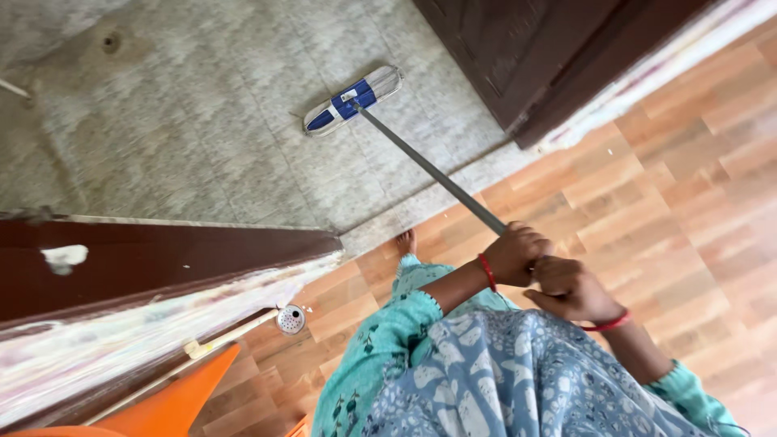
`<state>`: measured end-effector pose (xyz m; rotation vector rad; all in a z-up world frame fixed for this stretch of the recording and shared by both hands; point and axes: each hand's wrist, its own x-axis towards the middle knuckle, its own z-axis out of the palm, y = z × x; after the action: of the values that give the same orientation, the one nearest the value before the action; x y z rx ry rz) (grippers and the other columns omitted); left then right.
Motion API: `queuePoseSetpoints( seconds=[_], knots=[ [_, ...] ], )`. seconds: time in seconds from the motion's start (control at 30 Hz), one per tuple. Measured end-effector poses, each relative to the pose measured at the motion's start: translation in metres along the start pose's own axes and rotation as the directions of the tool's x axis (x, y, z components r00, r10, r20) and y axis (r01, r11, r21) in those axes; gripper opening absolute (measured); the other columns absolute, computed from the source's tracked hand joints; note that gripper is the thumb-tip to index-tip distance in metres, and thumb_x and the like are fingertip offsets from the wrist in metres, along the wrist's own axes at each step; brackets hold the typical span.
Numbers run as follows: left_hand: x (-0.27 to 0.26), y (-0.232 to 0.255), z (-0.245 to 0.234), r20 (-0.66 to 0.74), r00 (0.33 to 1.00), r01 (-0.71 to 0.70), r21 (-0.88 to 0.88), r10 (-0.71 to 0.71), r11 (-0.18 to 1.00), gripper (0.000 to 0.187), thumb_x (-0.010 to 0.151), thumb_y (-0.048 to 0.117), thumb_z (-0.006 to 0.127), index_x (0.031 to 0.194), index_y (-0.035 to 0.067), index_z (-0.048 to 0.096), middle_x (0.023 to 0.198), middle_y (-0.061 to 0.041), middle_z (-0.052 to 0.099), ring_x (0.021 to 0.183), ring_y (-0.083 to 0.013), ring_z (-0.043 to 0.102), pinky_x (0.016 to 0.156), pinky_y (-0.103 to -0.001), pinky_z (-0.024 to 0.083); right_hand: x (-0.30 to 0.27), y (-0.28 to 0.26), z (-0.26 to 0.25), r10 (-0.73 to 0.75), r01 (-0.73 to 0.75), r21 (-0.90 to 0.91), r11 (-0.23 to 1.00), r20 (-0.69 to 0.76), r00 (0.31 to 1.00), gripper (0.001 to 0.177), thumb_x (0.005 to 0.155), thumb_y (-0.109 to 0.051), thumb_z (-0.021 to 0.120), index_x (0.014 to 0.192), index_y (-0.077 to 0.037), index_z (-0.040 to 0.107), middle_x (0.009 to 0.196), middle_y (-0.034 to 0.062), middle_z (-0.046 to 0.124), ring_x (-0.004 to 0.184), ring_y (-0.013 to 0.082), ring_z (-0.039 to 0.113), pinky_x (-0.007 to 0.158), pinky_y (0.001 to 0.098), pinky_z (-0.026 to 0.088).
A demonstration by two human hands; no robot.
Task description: The person mops a tiled bathroom floor using a flat mop with a long handle. They move the mop back and forth across the floor, covering the area near the door and around the toilet.
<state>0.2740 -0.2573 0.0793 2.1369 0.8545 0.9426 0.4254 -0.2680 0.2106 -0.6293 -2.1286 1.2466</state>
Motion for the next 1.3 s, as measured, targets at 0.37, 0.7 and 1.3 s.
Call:
queuePoseSetpoints(
  seconds=[0.37, 0.7, 1.3],
  knots=[
    [0.025, 0.056, -0.007, 0.173, 0.970, -0.129, -0.231, 0.171, 0.964, 0.020, 0.073, 0.032, 0.071, 0.087, 0.021, 0.063, 0.075, -0.001, 0.066, 0.073, -0.0268, 0.069, 0.060, -0.042, 0.054, -0.019, -0.066, -0.023, 0.224, -0.240, 0.124, 0.963, 0.125, 0.966, 0.051, 0.078, -0.011, 0.084, 0.048, -0.007, 0.043, 0.047, 0.0091, 0.040, 0.047, 0.0272, 0.047, 0.055, 0.0414, 0.042],
    [0.002, -0.132, -0.105, 0.242, 0.960, -0.155, 0.036, 0.142, 0.987, 0.018, 0.066, 0.028, 0.072, 0.071, 0.017, 0.059, 0.068, -0.002, 0.062, 0.068, -0.0250, 0.068, 0.056, -0.042, 0.052, 0.124, 0.068, 0.058, 0.130, -0.130, -0.018, 0.991, -0.013, 0.991, 0.040, 0.077, -0.011, 0.083, 0.051, -0.007, 0.052, 0.053, 0.0075, 0.053, 0.051, 0.0228, 0.055, 0.052, 0.0375, 0.046],
    [-0.005, -0.138, -0.118, 0.234, 0.970, -0.076, 0.058, 0.061, 0.995, 0.034, 0.067, 0.044, 0.074, 0.069, 0.014, 0.057, 0.069, -0.008, 0.065, 0.067, -0.0334, 0.068, 0.060, -0.048, 0.053, 0.122, 0.082, 0.082, 0.190, -0.211, -0.180, 0.961, -0.127, 0.974, 0.026, 0.074, -0.017, 0.086, 0.064, -0.004, 0.065, 0.062, 0.0091, 0.059, 0.053, 0.0243, 0.058, 0.051, 0.0367, 0.046]
  ],
)
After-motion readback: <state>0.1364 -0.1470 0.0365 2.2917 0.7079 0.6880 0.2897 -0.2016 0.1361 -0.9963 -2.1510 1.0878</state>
